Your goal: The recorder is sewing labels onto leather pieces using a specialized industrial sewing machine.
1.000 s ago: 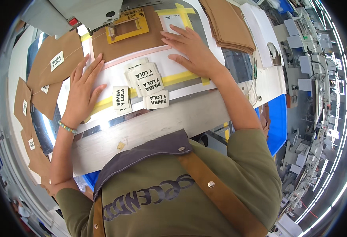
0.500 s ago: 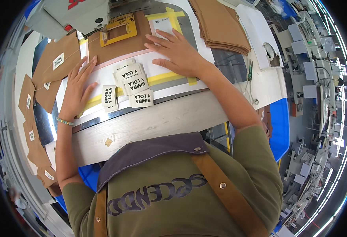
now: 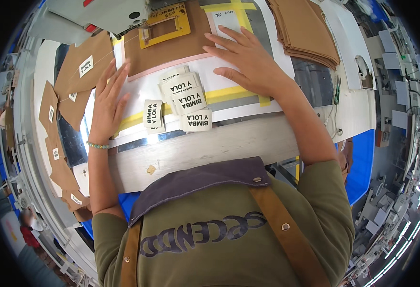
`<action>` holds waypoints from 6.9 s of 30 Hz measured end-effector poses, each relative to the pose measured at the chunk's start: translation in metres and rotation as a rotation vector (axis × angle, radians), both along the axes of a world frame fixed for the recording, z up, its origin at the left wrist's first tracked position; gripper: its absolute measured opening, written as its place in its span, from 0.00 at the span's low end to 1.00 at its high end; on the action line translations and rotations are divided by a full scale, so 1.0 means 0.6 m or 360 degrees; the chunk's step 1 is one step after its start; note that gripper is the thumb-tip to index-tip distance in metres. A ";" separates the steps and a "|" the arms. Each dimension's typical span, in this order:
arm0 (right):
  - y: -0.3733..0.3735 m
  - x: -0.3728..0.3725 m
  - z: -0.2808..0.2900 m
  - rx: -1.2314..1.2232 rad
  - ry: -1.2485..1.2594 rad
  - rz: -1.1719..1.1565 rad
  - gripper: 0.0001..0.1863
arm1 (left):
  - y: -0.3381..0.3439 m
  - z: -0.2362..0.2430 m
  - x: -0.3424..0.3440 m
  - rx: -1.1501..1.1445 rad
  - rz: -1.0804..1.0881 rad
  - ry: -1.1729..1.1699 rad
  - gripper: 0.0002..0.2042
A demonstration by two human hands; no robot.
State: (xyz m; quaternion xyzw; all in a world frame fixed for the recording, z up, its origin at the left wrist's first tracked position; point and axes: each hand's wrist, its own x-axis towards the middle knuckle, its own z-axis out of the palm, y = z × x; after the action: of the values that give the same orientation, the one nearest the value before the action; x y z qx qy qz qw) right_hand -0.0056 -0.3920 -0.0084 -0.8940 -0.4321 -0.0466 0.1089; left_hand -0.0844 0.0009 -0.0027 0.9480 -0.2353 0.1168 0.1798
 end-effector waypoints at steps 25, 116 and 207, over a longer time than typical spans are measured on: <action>0.010 -0.054 0.039 0.0020 0.0037 0.0115 0.39 | -0.024 -0.011 -0.021 -0.0064 -0.0100 -0.0065 0.23; 0.100 -0.128 0.043 0.0621 0.0598 -0.0597 0.19 | -0.188 -0.001 -0.030 -0.0211 -0.0140 -0.0001 0.21; 0.164 0.133 -0.017 0.0269 -0.0176 0.0308 0.21 | -0.063 0.005 0.105 -0.0088 -0.0124 -0.0005 0.25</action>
State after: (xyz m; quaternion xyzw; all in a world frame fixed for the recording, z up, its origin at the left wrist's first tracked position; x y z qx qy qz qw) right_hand 0.0742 -0.2934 -0.0184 -0.8318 -0.5163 -0.1212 0.1639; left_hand -0.0213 -0.0369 0.0002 0.9326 -0.2690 0.1177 0.2100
